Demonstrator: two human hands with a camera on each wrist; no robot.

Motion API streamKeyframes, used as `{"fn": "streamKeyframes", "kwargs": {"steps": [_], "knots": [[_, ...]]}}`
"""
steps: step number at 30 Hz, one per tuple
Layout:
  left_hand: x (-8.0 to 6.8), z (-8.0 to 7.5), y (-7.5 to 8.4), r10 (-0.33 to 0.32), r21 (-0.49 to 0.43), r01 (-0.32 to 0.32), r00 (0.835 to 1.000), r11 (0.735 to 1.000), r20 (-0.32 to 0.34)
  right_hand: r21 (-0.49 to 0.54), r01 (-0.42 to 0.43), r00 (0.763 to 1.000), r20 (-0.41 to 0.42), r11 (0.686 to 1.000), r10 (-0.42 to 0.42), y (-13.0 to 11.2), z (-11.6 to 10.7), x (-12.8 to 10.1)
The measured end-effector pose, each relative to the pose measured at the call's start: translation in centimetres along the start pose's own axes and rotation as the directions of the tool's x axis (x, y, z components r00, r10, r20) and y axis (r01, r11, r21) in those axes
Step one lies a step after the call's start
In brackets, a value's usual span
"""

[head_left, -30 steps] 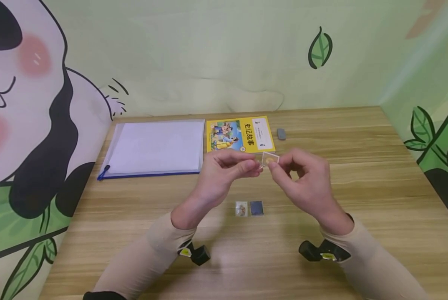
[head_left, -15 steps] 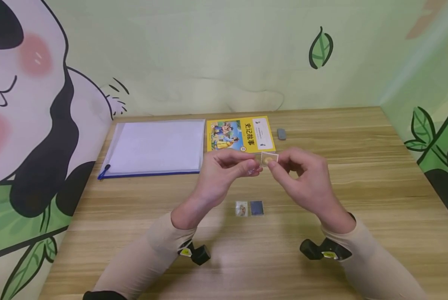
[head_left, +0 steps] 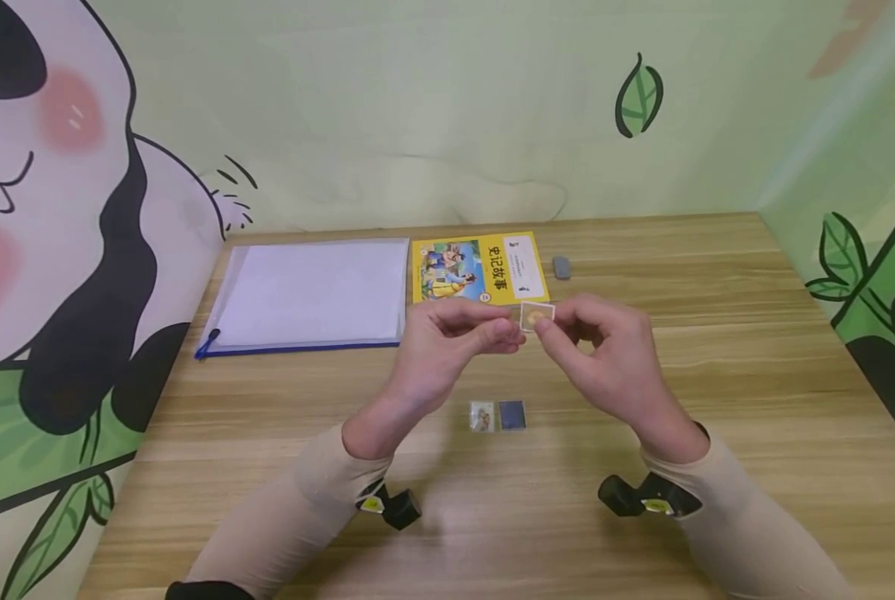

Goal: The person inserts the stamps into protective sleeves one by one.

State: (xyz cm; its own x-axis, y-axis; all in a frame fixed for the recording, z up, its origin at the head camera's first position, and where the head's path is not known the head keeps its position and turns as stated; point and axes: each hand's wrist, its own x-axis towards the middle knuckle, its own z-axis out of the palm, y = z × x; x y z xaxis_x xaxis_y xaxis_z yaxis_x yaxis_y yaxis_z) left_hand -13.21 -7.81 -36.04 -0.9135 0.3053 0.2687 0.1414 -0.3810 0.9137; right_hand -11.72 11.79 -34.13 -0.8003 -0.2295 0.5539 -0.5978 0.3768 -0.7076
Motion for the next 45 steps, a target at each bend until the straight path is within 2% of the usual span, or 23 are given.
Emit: {"fn": "streamKeyframes", "kwargs": {"steps": [10,17,27,38,45], "knots": [[0.11,-0.05,-0.06,-0.049,0.004,0.049,0.999,0.999,0.016,-0.023,-0.02,0.999,0.041,1.0,0.021,-0.02,-0.2,0.17],[0.26,-0.16,-0.09,-0.032,0.015,0.032,0.999,0.999,0.003,-0.047,-0.024,0.998,0.061,0.999,0.026,0.12,-0.31,0.14],[0.53,-0.3,-0.36,-0.063,0.029,0.062,0.998,0.998,0.013,-0.017,-0.068,0.993,0.095,0.998,0.069,0.66,-0.19,0.6],[0.45,-0.39,-0.41,-0.065,-0.008,0.065,0.998,0.998,0.011,0.01,-0.075,0.98,0.185,0.997,0.072,0.88,-0.54,0.66],[0.33,-0.34,-0.27,-0.067,0.008,0.067,0.998,0.998,0.012,0.006,-0.087,0.98,0.179,0.996,0.085,0.93,-0.31,0.74]]}}
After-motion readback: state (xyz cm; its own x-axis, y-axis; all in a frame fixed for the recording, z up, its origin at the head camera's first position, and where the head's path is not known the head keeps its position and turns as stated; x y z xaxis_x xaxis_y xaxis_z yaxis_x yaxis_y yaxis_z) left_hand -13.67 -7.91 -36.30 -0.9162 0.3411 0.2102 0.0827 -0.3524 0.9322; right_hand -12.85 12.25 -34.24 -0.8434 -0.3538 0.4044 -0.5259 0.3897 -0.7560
